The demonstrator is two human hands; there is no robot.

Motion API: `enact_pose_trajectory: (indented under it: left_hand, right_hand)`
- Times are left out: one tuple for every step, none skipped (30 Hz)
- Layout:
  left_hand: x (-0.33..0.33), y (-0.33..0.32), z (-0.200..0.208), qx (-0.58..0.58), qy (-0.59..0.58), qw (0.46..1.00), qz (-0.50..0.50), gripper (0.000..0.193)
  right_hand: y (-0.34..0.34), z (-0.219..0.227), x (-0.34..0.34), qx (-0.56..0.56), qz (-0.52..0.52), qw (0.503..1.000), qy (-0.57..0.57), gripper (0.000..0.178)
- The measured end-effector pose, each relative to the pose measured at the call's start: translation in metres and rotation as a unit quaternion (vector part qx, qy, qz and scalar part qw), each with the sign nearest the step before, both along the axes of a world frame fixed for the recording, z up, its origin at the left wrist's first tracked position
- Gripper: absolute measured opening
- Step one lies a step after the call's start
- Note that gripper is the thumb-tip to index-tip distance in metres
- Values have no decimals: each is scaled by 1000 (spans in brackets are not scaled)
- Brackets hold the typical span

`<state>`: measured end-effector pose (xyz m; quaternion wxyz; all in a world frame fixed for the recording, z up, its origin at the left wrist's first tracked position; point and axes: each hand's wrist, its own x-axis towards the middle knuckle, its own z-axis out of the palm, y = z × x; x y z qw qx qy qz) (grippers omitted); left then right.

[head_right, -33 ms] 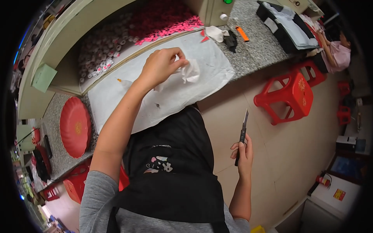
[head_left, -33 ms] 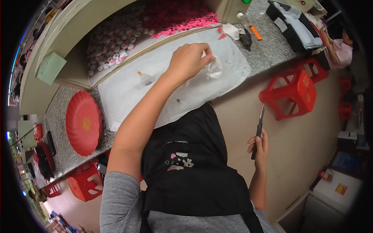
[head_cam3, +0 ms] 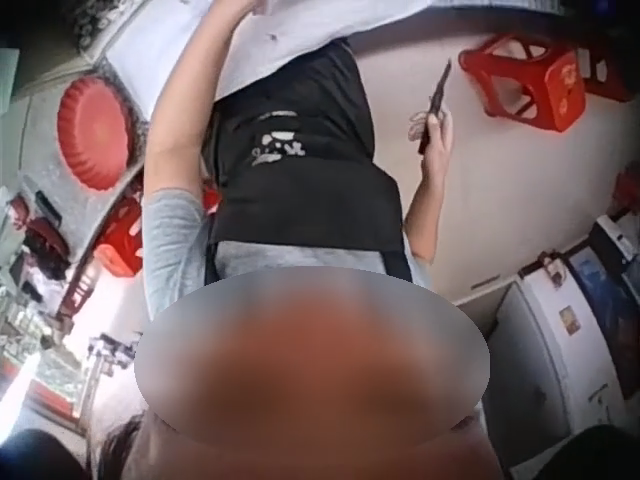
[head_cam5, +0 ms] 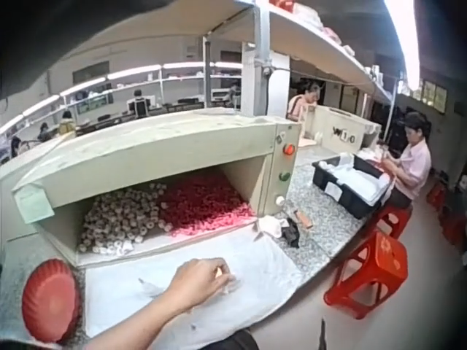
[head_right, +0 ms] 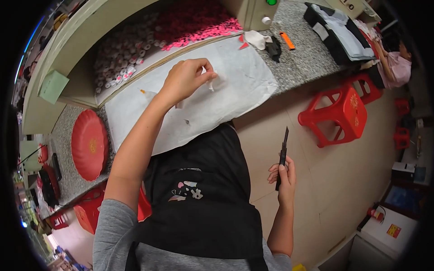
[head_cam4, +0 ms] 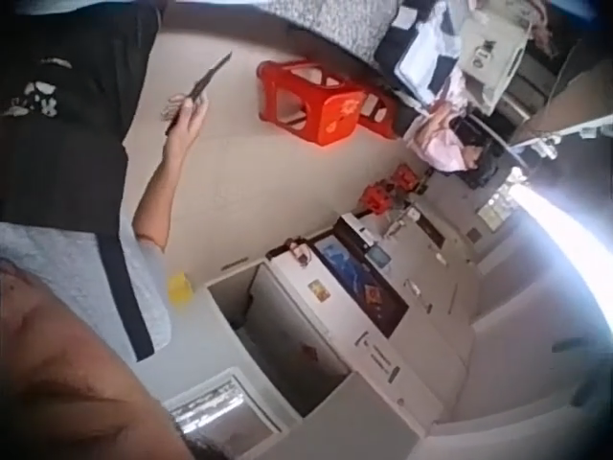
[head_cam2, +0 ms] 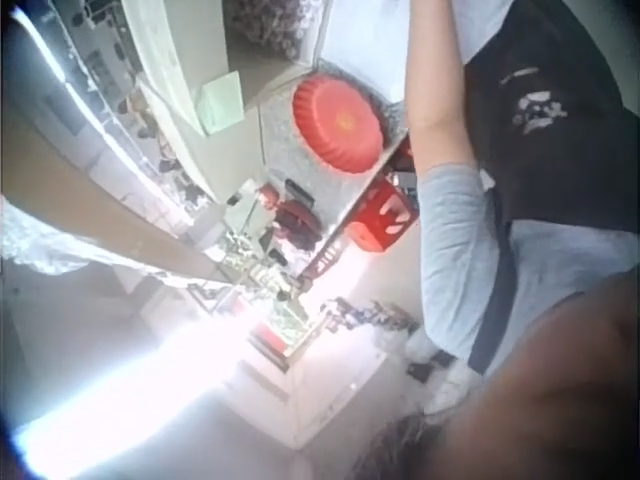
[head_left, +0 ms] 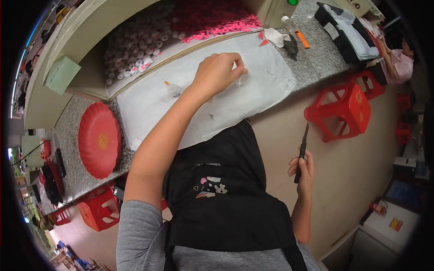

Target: Trimming toy components with a knife and applying adhesive using a squeeze bottle on a factory assembly line.

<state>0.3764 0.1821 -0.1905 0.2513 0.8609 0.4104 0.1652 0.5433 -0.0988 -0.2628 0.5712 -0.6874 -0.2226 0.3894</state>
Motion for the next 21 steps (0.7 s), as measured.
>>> enact_pose_trajectory:
  left_hand:
    - [-11,1,-5,-1,7,1000,13,16]
    - [-20,2,-13,43,42,998,33,15]
    - [-27,2,-22,85,76,992,49,15]
    - [-31,6,-28,123,91,987,58,13]
    - [-37,9,-34,119,94,986,67,13]
    - [-42,12,-41,241,30,969,48,13]
    - [-45,15,-47,357,-33,933,26,14]
    - [-45,12,-41,378,-88,921,12,13]
    - [-45,12,-33,398,-142,906,-1,12]
    - [-50,-2,-17,385,-134,913,5,12]
    - [-55,-26,4,245,-210,946,10,11]
    - [-61,-47,16,104,-283,953,19,11]
    - [-73,-64,21,64,-289,955,11,10]
    - [-85,-79,21,20,-300,954,-2,9]
    - [-99,-97,16,-6,-243,970,-4,11]
    - [-111,-118,13,-104,-170,980,23,10]
    - [-120,-132,0,-129,-114,985,24,11]
    - [-128,-143,-21,-86,-72,994,10,13]
    - [-136,-154,-43,-90,-52,995,11,14]
    - [-148,-165,-68,-149,-32,988,-6,15]
    - [-152,-176,-86,-166,-32,986,-4,15]
  right_hand:
    - [8,0,-1,-1,13,1000,7,26]
    - [14,-1,0,8,38,998,50,26]
    - [20,-1,-1,16,61,994,93,28]
    - [33,6,-10,-5,63,995,73,33]
    - [37,1,-12,-9,73,994,75,33]
    - [40,-7,-15,-10,93,993,77,34]
    - [42,-12,-16,-14,113,990,79,37]
    - [43,-13,-18,-24,119,989,84,37]
    - [48,-11,-20,-30,120,990,67,38]
    - [48,-8,-23,-40,120,991,52,40]
    - [45,-6,-27,-51,120,991,38,42]
    - [44,-7,-29,-40,108,993,37,43]
    - [46,-8,-30,-48,116,991,42,43]
    - [45,-11,-29,-61,134,989,15,43]
    - [44,-13,-28,-71,154,985,-12,43]
    - [46,-15,-27,-82,183,980,13,41]
    - [49,-14,-31,-86,185,979,14,41]
    - [55,-10,-36,-89,188,978,37,38]
    - [59,-7,-41,-89,190,976,60,37]
    - [61,-4,-45,-74,215,970,82,30]
    - [65,-2,-49,-70,211,972,75,30]
